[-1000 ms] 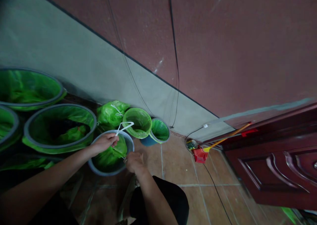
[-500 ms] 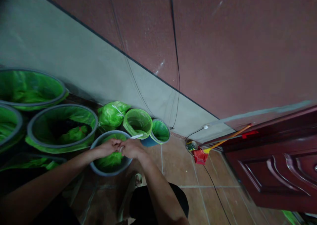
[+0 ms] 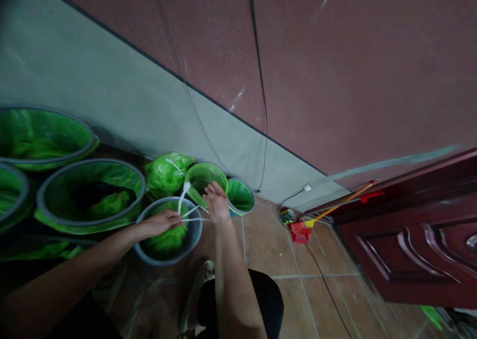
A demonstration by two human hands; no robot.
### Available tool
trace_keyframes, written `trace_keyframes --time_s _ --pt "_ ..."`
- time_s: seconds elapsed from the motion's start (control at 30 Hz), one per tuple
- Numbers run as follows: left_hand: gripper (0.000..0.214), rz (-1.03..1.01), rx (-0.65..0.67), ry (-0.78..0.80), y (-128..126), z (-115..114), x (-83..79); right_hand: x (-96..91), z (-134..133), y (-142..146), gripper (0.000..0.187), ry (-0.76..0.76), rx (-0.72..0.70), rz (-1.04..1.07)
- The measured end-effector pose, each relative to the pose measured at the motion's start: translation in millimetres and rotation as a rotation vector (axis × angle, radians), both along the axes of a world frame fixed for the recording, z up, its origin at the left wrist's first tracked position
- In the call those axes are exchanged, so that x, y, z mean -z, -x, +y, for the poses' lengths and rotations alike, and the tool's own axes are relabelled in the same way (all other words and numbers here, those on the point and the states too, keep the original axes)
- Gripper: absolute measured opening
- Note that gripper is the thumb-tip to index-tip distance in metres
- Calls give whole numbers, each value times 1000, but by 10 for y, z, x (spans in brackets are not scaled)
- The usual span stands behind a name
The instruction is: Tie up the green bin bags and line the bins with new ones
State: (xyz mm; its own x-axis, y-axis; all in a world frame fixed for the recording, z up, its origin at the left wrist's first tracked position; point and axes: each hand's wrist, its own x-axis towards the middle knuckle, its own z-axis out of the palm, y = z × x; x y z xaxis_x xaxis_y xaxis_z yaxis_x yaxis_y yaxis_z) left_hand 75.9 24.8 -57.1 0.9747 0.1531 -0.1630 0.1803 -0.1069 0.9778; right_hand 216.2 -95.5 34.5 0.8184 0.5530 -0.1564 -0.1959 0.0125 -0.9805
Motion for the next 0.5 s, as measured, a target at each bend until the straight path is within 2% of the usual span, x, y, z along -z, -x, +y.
trace_keyframes --time_s 0.07,0.17,0.27,0.4,0.5 --pt "46 14 -18 32 -10 0 12 135 -113 104 34 142 10 -216" --pt "42 14 -36 59 -14 17 1 336 -281 367 32 486 -273 -538" --pt "39 28 -79 54 -12 60 -24 452 -420 628 20 726 -390 -710" --pt "29 60 -114 -54 2 128 -57 537 -541 790 25 759 -481 -745" --pt "19 35 -66 -295 32 139 -112 583 -565 736 20 791 -455 -717"
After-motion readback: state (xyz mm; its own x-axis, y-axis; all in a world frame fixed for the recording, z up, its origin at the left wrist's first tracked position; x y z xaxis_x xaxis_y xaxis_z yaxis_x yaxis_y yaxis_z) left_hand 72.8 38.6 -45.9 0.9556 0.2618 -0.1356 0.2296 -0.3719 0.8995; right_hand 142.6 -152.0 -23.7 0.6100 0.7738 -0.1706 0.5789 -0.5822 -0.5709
